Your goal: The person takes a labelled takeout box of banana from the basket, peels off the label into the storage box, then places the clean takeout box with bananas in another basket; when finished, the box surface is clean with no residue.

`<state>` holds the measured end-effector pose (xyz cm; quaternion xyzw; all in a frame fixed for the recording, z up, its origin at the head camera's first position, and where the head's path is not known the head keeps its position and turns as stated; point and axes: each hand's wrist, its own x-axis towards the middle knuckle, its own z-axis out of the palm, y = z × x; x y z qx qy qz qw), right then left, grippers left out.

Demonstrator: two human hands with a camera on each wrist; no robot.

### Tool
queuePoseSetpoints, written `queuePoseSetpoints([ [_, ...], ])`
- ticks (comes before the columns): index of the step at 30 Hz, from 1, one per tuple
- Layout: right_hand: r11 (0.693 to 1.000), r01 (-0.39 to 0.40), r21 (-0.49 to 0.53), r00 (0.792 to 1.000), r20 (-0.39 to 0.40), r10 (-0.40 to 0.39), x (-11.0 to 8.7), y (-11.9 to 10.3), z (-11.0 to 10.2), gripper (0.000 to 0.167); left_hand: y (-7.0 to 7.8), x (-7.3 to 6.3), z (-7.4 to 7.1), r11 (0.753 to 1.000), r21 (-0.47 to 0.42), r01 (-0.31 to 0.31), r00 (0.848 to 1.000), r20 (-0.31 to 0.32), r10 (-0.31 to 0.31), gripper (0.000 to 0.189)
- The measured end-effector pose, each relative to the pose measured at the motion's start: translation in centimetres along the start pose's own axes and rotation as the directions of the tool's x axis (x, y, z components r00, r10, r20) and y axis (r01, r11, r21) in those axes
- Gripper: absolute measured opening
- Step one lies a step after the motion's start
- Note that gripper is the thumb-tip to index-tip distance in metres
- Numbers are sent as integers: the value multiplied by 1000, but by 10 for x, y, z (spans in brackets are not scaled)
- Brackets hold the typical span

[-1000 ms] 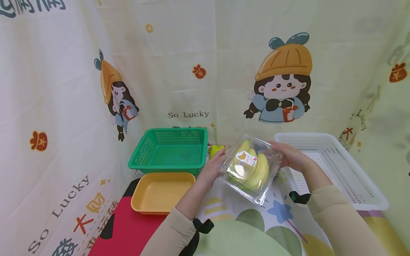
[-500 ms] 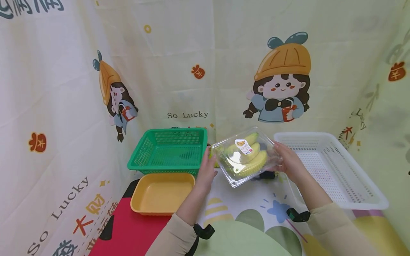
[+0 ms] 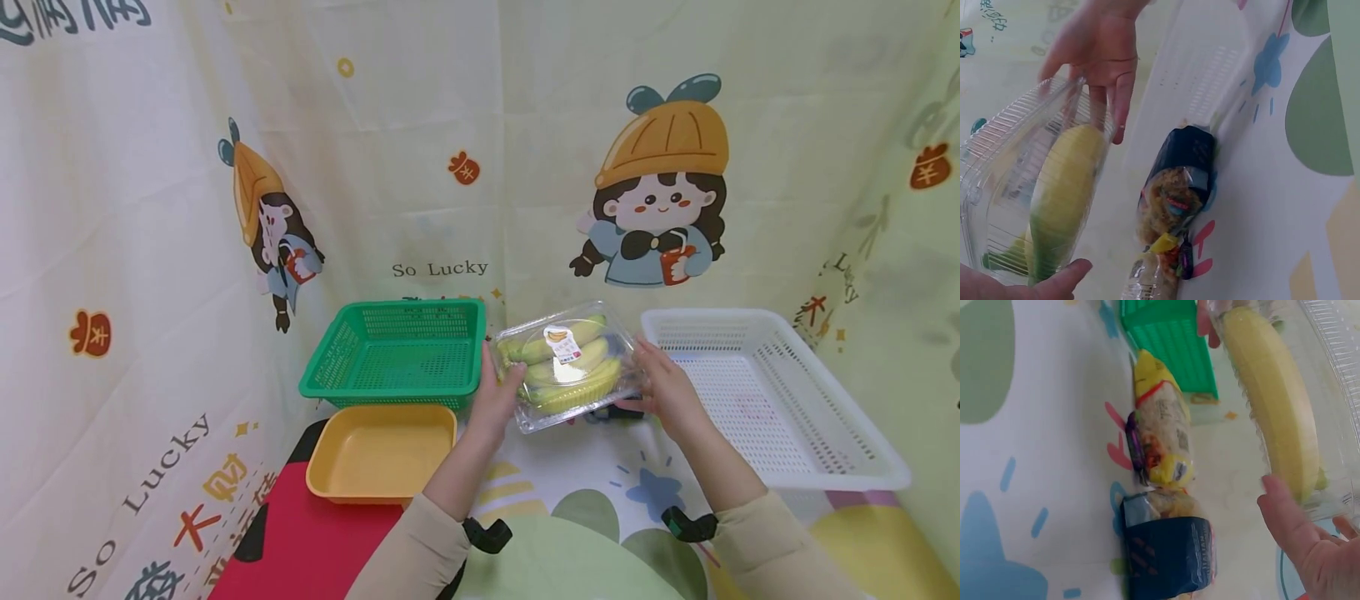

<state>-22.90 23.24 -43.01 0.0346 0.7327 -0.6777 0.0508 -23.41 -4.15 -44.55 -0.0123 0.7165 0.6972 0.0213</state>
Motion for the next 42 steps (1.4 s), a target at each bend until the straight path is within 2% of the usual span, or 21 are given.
queuePoseSetpoints([
  [4,994,15,-110,999,44,-10,-1,0,-5,77,-2,3,-4,1000,27,4,1000,4,-4,84],
  [8,971,56,-233,994,106,-32,0,-1,-11,76,-2,7,-11,999,39,2,1000,8,-2,82],
  [12,969,97,-228,985,162,-61,3,-1,-12,75,-1,10,-16,1000,-3,14,999,40,-14,79],
  [16,975,114,-190,981,178,-80,6,0,-8,73,-1,12,-20,999,-34,22,997,75,-19,77],
  [20,983,108,-151,983,167,-82,6,6,-2,70,-2,11,-24,999,-30,37,993,113,-33,74],
  [25,980,150,-133,985,103,-137,1,13,6,67,-4,6,-27,998,-35,44,988,146,-38,73],
  [34,979,200,-38,978,66,-197,-4,32,18,62,-19,4,-29,1000,28,12,990,142,-16,71],
  [37,979,195,-68,981,38,-192,-7,38,21,61,-26,3,-28,1000,6,9,990,138,-10,75],
  [42,974,168,-149,986,4,-169,-10,49,21,57,-38,1,-28,994,-110,-26,984,171,45,76],
])
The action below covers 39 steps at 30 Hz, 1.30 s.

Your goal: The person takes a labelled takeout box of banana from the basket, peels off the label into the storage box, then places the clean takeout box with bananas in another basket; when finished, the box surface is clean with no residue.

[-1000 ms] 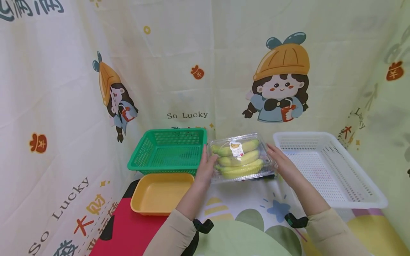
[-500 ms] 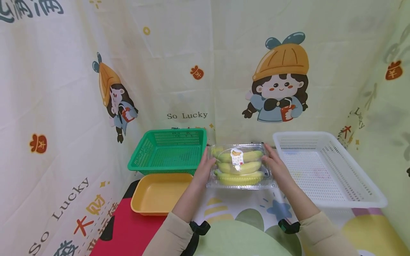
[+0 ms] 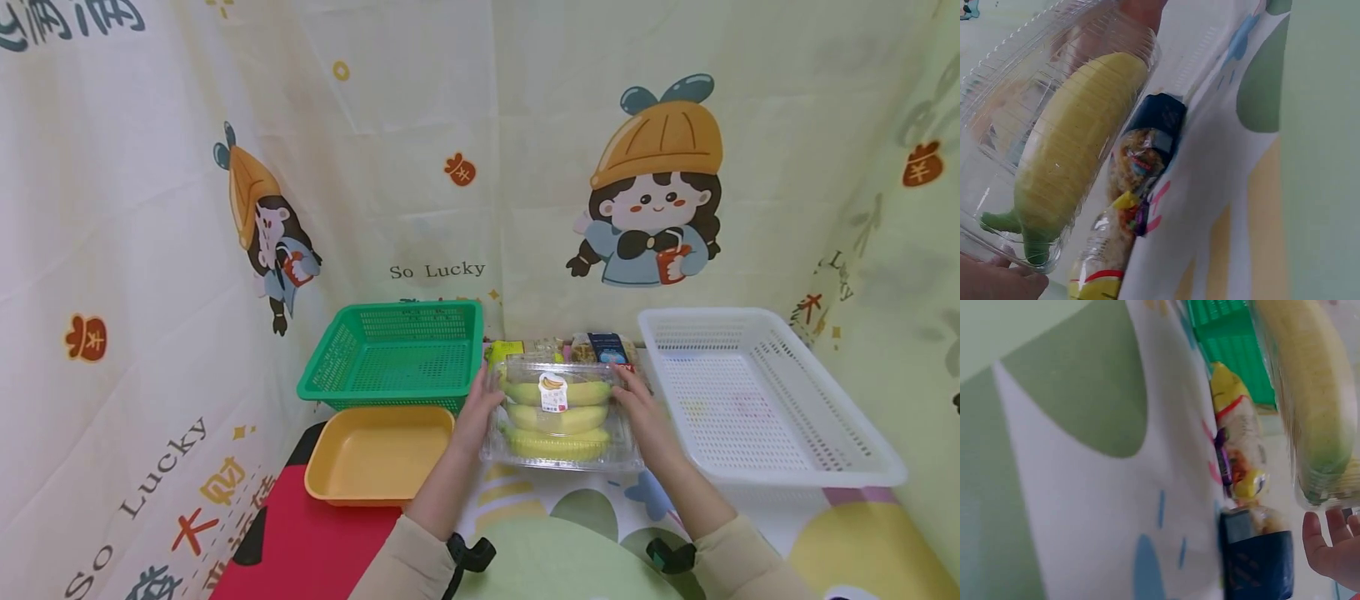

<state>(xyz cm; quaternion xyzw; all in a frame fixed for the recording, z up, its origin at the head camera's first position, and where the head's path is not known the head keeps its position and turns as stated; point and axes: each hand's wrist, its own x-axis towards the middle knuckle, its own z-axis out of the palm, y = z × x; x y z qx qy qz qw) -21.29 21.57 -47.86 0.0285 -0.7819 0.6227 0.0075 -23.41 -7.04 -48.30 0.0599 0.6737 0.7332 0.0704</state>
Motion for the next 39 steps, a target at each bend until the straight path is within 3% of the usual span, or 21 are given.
queuePoseSetpoints([
  [5,998,3,-65,1000,-8,-3,2,11,1,52,-16,-3,1,997,-75,3,1000,27,-1,79],
  [10,998,-52,-23,997,51,53,4,25,5,53,-29,-5,1,994,-95,45,999,17,-44,78],
  [13,997,-71,14,996,60,71,4,33,9,55,-35,-6,1,992,-117,55,998,19,-53,77],
  [17,996,-89,-15,995,49,90,5,40,13,56,-41,-6,-1,988,-134,70,998,4,-70,76],
  [25,990,-137,-31,989,45,139,6,45,17,53,-55,-5,-4,992,-115,42,999,22,-40,72],
  [36,995,-74,-63,996,37,76,8,51,17,50,-63,-4,-5,994,-107,26,999,33,-23,68],
  [39,991,-24,-134,999,23,27,10,49,15,49,-63,-5,-5,994,-103,34,999,31,-31,68],
])
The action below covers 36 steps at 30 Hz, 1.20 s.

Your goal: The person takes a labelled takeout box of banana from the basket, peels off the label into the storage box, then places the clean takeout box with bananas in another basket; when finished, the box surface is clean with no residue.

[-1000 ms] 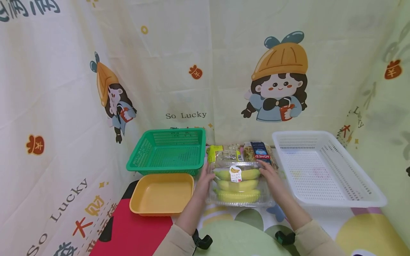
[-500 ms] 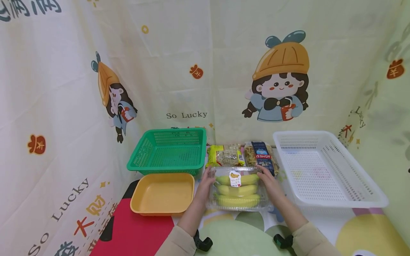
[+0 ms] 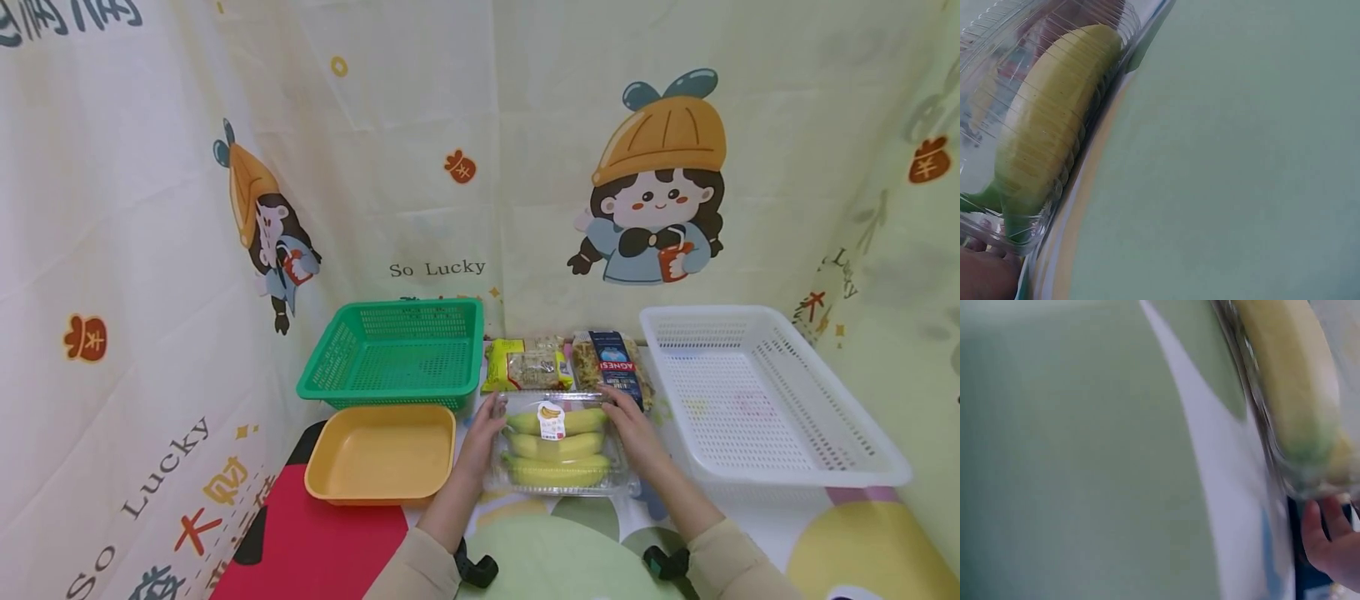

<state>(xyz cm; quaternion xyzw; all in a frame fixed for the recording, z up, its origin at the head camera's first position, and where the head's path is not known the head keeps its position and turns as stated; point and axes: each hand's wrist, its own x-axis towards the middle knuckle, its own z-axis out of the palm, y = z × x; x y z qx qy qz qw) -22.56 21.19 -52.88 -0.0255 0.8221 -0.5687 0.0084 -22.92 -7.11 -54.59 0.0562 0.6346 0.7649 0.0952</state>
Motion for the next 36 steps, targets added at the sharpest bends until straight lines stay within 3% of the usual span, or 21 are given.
queuePoseSetpoints([
  [7,963,92,-252,994,-31,-103,0,-28,-12,49,3,-1,1,1000,3,12,1000,-11,-12,68],
  [15,938,155,-311,988,51,-146,-3,-65,-23,47,0,1,-1,1000,12,8,1000,-21,-8,67],
  [19,930,172,-326,979,161,-125,-5,-76,-18,39,1,0,-1,1000,20,10,1000,-29,-9,67],
  [21,923,198,-331,960,253,-115,-5,-79,-13,33,1,-1,-1,1000,23,11,999,-32,-10,67],
  [24,911,262,-319,911,394,-124,-4,-79,-5,26,1,-1,-1,1000,19,17,999,-38,-16,66],
  [28,887,341,-312,854,498,-154,0,-76,4,23,2,-1,0,999,14,30,999,-44,-29,67],
  [36,847,394,-355,824,544,-155,6,-75,12,19,0,-3,0,999,33,29,999,-46,-28,68],
])
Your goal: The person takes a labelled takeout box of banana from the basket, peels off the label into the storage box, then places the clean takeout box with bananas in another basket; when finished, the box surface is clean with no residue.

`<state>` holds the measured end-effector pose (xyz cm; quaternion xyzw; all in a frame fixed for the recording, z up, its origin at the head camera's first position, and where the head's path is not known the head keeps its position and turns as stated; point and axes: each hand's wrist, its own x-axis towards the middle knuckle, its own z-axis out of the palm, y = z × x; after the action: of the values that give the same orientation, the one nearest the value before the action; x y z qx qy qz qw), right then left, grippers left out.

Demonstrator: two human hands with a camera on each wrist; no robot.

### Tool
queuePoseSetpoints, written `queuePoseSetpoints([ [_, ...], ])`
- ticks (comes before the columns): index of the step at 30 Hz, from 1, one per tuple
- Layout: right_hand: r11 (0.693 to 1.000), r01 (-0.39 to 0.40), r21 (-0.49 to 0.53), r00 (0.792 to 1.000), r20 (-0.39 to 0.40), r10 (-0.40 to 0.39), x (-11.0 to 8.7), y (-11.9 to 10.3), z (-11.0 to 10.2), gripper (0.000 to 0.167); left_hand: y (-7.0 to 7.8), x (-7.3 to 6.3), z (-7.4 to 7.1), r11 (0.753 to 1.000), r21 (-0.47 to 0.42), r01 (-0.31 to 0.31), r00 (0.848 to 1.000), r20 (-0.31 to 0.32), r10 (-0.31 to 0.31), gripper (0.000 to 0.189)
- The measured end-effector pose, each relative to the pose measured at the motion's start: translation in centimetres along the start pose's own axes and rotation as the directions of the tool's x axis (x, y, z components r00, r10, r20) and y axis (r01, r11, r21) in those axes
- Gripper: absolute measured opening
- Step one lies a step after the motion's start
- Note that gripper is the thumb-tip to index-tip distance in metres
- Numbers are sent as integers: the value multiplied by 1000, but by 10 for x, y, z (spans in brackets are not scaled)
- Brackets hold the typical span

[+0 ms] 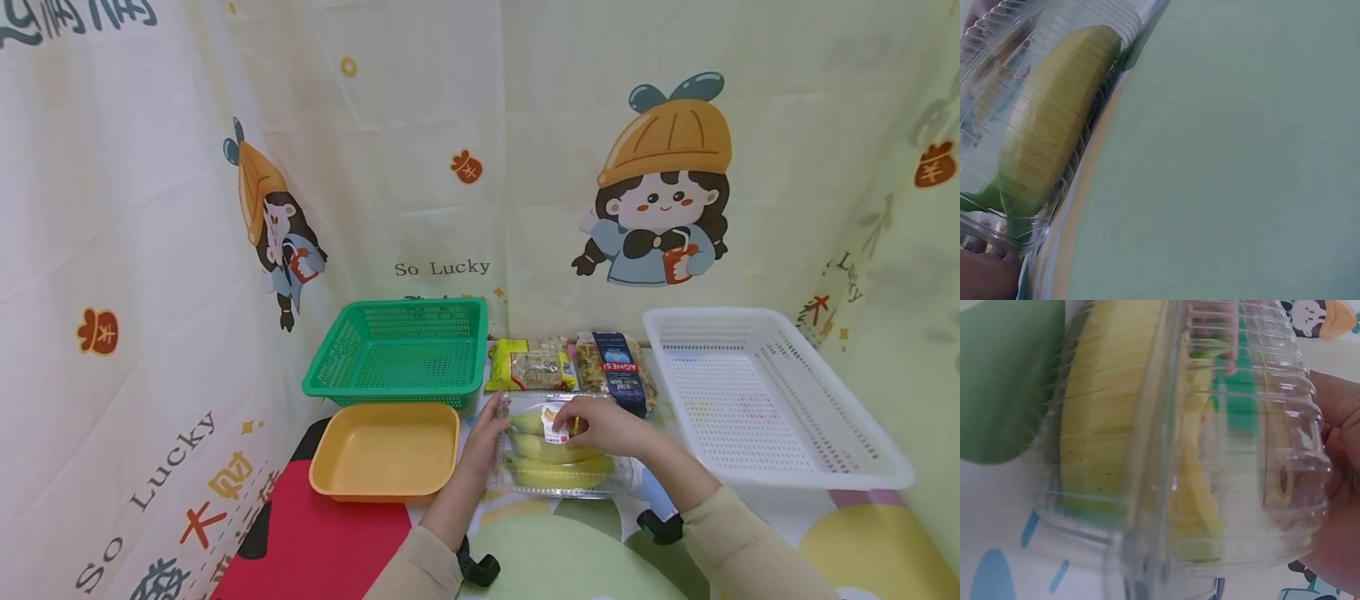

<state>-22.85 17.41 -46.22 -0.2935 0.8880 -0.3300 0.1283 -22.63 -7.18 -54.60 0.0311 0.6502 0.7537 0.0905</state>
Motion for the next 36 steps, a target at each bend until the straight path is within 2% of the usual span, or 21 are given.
queuePoseSetpoints([
  [8,999,-10,-45,1000,-10,9,3,3,2,7,-1,1,0,1000,20,9,1000,-19,-9,67],
  [12,999,-12,-49,1000,-5,12,4,5,2,7,-1,1,1,1000,8,9,1000,-13,-8,67],
  [20,993,29,-112,1000,-7,-30,6,1,2,10,-1,2,0,1000,4,5,1000,-8,-5,66],
  [26,999,-41,-13,999,-16,40,10,-3,2,12,1,1,1,1000,1,0,1000,-10,0,68],
  [31,987,-125,103,992,2,126,12,-3,3,12,0,2,0,1000,22,4,1000,-21,-4,68],
  [36,980,-155,128,988,22,154,12,-2,1,12,1,1,0,999,36,10,1000,-20,-9,67],
])
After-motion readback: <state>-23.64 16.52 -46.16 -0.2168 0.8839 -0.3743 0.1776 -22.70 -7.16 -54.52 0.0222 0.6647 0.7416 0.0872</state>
